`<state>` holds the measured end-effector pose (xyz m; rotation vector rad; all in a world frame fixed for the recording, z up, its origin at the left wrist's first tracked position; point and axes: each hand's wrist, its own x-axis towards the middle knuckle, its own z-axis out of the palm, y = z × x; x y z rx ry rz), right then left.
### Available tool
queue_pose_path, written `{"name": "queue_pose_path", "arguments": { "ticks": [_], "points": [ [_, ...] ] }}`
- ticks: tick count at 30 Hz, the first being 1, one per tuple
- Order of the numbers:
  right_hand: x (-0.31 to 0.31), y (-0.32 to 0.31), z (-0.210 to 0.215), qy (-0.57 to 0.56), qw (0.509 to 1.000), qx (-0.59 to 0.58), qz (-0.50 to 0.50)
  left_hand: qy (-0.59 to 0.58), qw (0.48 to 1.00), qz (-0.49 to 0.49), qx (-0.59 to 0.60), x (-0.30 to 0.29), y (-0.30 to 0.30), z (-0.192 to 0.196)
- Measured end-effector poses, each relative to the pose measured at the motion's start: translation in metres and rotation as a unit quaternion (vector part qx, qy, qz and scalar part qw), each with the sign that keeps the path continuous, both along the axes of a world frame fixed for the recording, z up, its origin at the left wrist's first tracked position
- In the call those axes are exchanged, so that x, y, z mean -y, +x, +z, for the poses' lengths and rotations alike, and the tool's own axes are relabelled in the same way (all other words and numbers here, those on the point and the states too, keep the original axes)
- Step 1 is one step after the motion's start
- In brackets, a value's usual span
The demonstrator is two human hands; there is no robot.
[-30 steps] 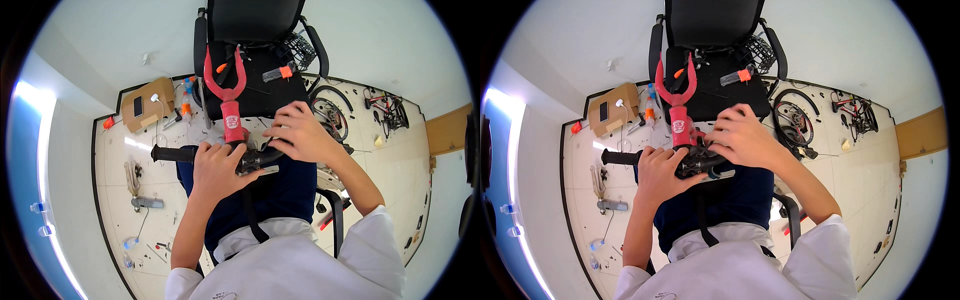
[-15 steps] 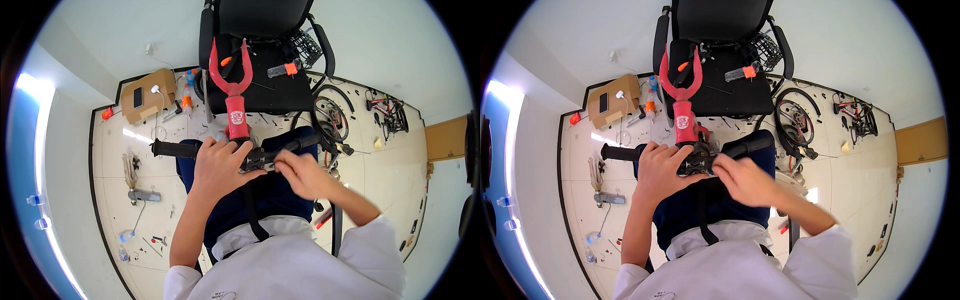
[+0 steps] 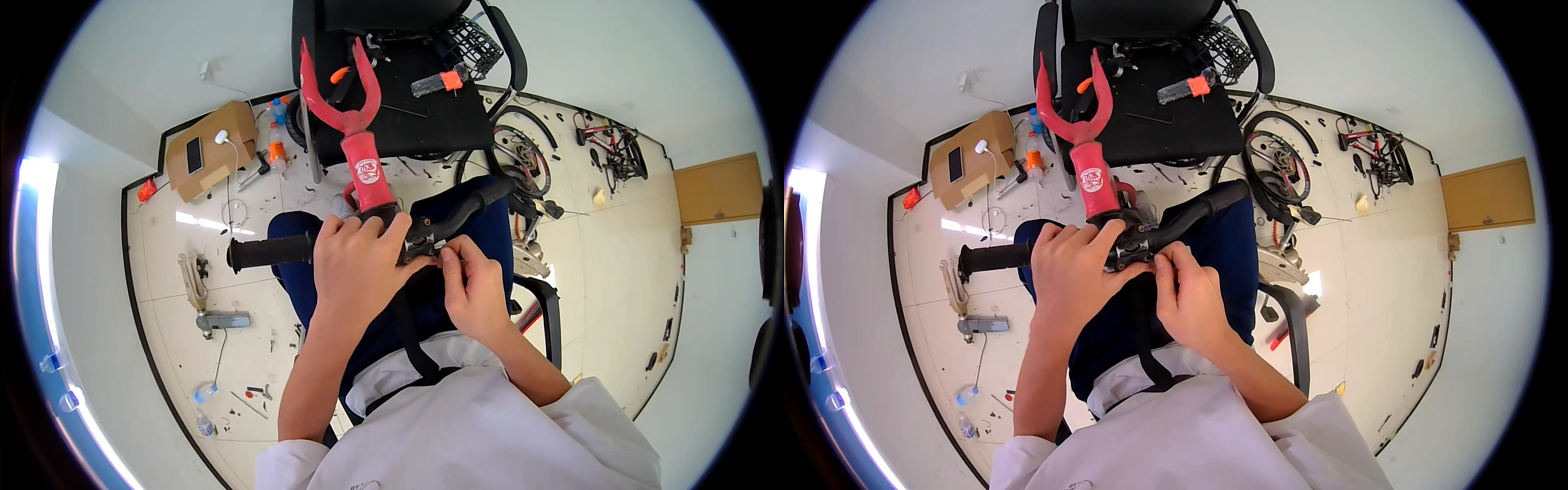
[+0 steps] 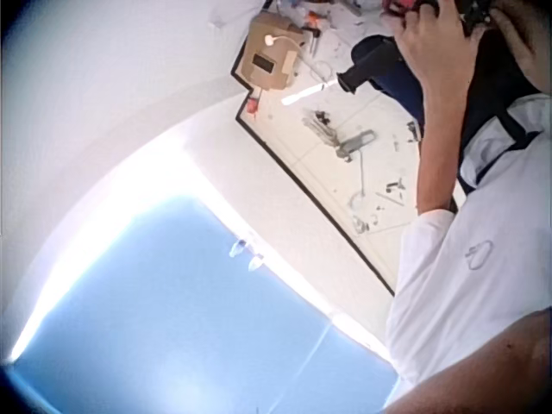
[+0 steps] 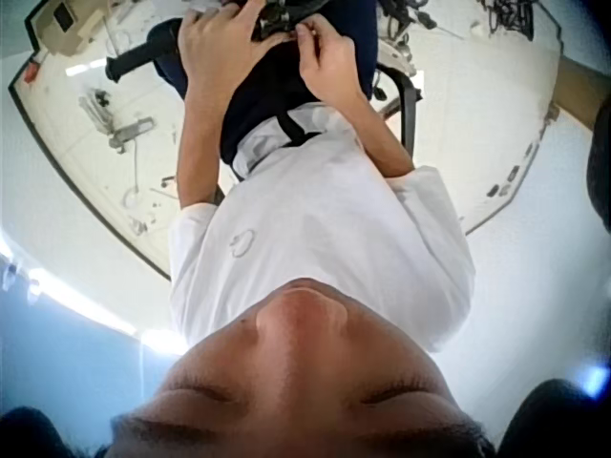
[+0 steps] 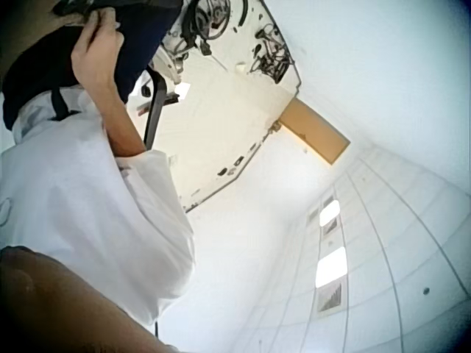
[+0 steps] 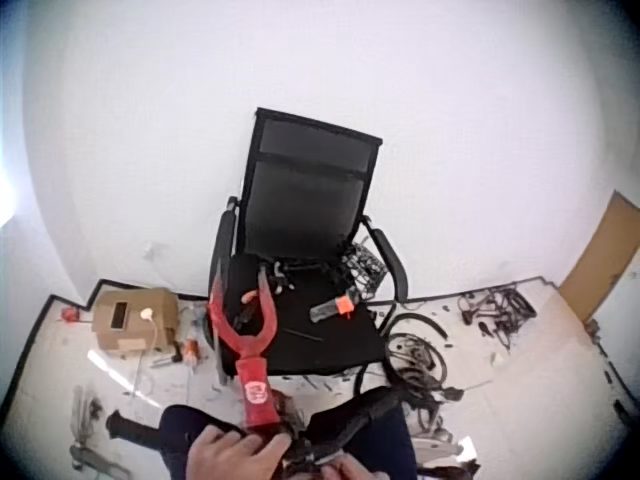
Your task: The person assembles a pink scooter by attaching the handlebar stem to the frame and tightening bolts with an Allen key. The person works on the floor and later sits on a chair while securing the handlebar components.
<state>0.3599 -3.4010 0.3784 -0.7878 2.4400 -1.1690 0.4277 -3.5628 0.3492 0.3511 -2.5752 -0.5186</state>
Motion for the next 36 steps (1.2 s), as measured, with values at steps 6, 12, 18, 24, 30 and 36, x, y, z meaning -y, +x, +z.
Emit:
{"name": "queue_pose_path", "arguments": {
  "ticks": [6, 12, 18, 24, 30, 36],
  "points": [
    [-0.001, 0.003, 0.003, 0.064, 0.989, -0.134, 0.020, -0.015, 1.000, 0.008, 0.024, -0.019, 0.000, -0.004],
    [0.009, -0.003, 0.015, 0.086, 0.975, -0.204, 0.021, 0.015, 0.995, 0.035, -0.089, -0.021, -0.008, -0.021],
    [0.004, -0.002, 0.010, 0.132, 0.961, -0.242, 0.015, 0.032, 0.987, 0.060, -0.143, -0.036, -0.015, -0.035],
    [-0.008, -0.018, 0.005, 0.160, 0.945, -0.284, 0.028, 0.038, 0.988, 0.057, -0.138, -0.043, -0.029, -0.032],
    [-0.029, -0.044, 0.003, 0.136, 0.934, -0.303, 0.132, 0.038, 0.989, 0.057, -0.129, -0.041, -0.031, -0.028],
    [-0.034, -0.088, 0.017, 0.153, 0.860, -0.353, 0.334, 0.045, 0.992, 0.040, -0.108, -0.039, -0.026, -0.027]
  ]
}}
